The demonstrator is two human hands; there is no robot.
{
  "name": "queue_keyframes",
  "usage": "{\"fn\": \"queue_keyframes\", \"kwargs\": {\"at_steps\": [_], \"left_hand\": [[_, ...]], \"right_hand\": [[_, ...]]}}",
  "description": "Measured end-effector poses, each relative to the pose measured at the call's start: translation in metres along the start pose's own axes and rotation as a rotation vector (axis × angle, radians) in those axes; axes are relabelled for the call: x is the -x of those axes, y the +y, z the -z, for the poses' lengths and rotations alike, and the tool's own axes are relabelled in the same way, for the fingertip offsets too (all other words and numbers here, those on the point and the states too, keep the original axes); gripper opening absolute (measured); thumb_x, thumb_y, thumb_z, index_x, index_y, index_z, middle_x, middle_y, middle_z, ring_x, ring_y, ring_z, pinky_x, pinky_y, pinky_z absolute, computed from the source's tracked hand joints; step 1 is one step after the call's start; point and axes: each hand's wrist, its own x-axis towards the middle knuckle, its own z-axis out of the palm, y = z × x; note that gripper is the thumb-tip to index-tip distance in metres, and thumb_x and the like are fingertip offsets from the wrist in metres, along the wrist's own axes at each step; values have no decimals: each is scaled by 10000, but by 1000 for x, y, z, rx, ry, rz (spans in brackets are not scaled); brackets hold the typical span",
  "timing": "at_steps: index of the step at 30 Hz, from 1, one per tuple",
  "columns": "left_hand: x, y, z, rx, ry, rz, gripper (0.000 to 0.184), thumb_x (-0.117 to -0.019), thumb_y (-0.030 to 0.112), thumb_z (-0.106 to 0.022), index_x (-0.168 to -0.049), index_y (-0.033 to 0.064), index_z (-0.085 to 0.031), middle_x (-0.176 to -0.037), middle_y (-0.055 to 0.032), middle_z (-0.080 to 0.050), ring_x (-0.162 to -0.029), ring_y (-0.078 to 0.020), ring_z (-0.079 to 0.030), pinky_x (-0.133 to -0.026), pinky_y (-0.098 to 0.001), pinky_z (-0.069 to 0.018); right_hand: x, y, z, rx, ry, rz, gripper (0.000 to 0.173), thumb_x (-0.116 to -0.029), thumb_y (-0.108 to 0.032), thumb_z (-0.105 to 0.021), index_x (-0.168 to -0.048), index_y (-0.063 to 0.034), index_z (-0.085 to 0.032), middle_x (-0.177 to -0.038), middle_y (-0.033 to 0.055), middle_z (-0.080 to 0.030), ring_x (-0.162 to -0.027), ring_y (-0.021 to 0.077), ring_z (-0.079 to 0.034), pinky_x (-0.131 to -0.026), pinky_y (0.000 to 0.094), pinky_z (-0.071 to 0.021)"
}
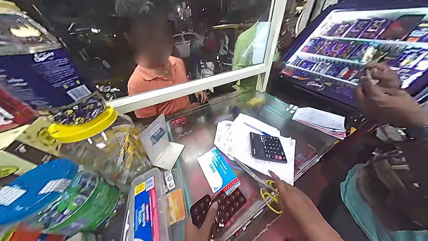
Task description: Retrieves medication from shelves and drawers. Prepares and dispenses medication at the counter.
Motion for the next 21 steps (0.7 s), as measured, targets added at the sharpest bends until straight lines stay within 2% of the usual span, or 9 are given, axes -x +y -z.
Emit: {"fn": "queue_keyframes", "kwargs": {"at_steps": [1,4,7,11,15,18,21], "left_hand": [[-1,-1,0,15,-15,-10,245,-946,26,-647,-1169,-51,-582,-938,-7,-723,-838,-33,-706,-807,-253,-602],[-10,-7,2,107,-61,-11,221,-966,14,-600,-1178,-31,-554,-935,0,-736,-843,-67,-723,-812,-291,-615],[-13,-11,0,150,-87,33,175,-998,57,-576,-1162,5,-544,-919,-6,-739,-844,-99,-734,-820,-328,-625],[-14,-10,-1,157,-92,58,141,-1002,64,-567,-1139,36,-548,-904,8,-738,-837,-98,-733,-813,-325,-624],[-15,-10,-4,152,-85,105,159,-999,63,-583,-1149,30,-538,-910,-10,-736,-839,-111,-735,-807,-334,-627],[-16,-11,-6,145,-101,120,185,-1001,82,-583,-1170,33,-530,-934,-14,-729,-860,-115,-730,-818,-343,-622],[-17,-6,-9,150,-99,139,147,-1009,80,-573,-1147,45,-537,-907,-7,-736,-840,-115,-736,-804,-339,-627]], "right_hand": [[-2,-2,4,-1,-69,0,699,-888,-5,-702,-1535,-23,-438,-1133,261,-707,-982,457,-715,-840,596,-563],[-11,-6,22,-72,-347,-39,821,-918,-70,-687,-1621,-79,-262,-1354,243,-614,-1147,430,-661,-944,589,-529],[-13,-4,24,-79,-424,-8,844,-927,-147,-709,-1625,-70,-241,-1452,237,-546,-1220,414,-628,-993,568,-514],[-16,-1,25,-83,-383,23,852,-916,-147,-744,-1617,-66,-267,-1352,248,-610,-1165,425,-653,-955,570,-529],[-21,-10,19,-30,-431,-19,869,-922,-179,-745,-1625,-78,-244,-1433,236,-561,-1249,416,-608,-997,565,-505],[-26,-12,17,-9,-437,-31,917,-906,-208,-765,-1631,-78,-217,-1384,241,-586,-1221,412,-620,-987,559,-507],[-27,-7,14,2,-408,4,900,-890,-235,-759,-1617,-63,-257,-1345,237,-613,-1172,410,-646,-951,558,-524]]}}
